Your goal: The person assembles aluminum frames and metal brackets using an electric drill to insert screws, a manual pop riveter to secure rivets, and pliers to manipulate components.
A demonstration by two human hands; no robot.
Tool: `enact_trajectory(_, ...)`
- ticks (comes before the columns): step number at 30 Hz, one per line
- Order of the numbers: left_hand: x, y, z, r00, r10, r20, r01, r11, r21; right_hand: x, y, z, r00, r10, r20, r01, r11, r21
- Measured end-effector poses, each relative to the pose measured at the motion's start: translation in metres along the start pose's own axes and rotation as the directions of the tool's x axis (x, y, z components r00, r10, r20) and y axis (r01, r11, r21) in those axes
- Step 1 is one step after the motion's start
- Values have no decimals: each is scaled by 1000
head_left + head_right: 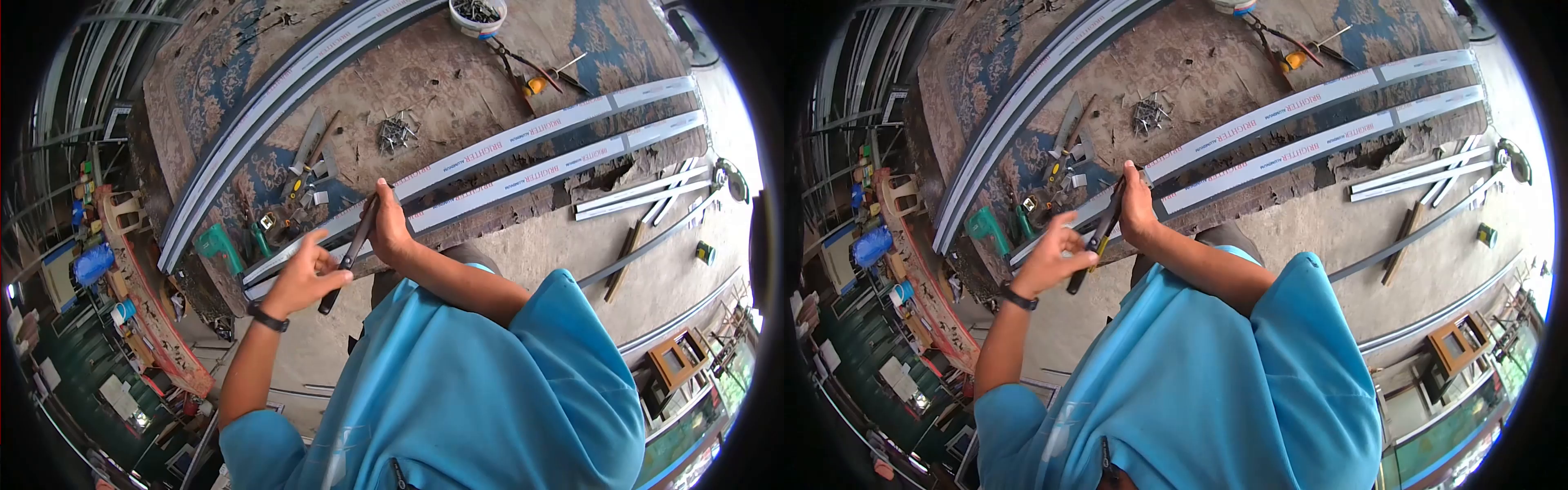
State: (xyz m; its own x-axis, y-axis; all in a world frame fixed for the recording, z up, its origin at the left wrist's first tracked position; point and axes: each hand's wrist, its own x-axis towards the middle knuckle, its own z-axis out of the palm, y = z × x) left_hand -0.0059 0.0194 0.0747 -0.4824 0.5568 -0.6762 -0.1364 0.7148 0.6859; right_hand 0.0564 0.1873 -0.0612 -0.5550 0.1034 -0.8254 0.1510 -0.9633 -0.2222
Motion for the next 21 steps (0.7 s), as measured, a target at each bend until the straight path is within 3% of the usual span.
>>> enact_trajectory(3,17,-78,33,977,185,-106,-140,933,331,4,7,0,1000,0,5,0,1000,-9)
enact_trajectory(5,16,-60,48,993,-110,-53,120,962,244,-2,1,-2,999,6,35,-5,1000,-19)
enact_trajectory(8,23,-62,62,969,-96,-229,169,930,325,1,0,10,997,-4,-78,9,998,55)
enact_trajectory(11,13,-57,58,960,36,-276,68,931,358,-23,-9,21,1000,8,3,-8,995,101)
enact_trajectory(12,2,-48,53,964,-6,-266,94,943,320,-35,-8,24,997,11,82,-14,999,41)
enact_trajectory(13,-10,-51,49,965,71,-252,18,942,336,-38,6,28,994,-27,102,28,1000,-3)
enact_trajectory(14,-26,-53,37,941,289,-176,-145,814,563,-47,16,25,980,-39,197,66,989,-133)
enact_trajectory(15,-45,-48,21,964,241,-114,-142,825,547,-56,22,25,952,-44,301,125,958,-257)
enact_trajectory(16,-64,-33,5,980,191,-50,-136,836,531,-70,22,33,959,-18,282,102,952,-289)
enact_trajectory(17,-81,15,-13,984,-162,68,146,969,197,-72,26,34,955,-5,297,116,927,-358)
enact_trajectory(18,-97,62,-30,856,-422,298,471,875,-113,-72,32,32,951,10,308,129,895,-427)
enact_trajectory(19,-111,74,-40,871,-326,368,481,722,-497,-72,38,29,947,32,318,139,855,-500)
enact_trajectory(21,-120,75,-40,895,-378,238,444,812,-379,-56,66,20,916,146,373,46,886,-461)
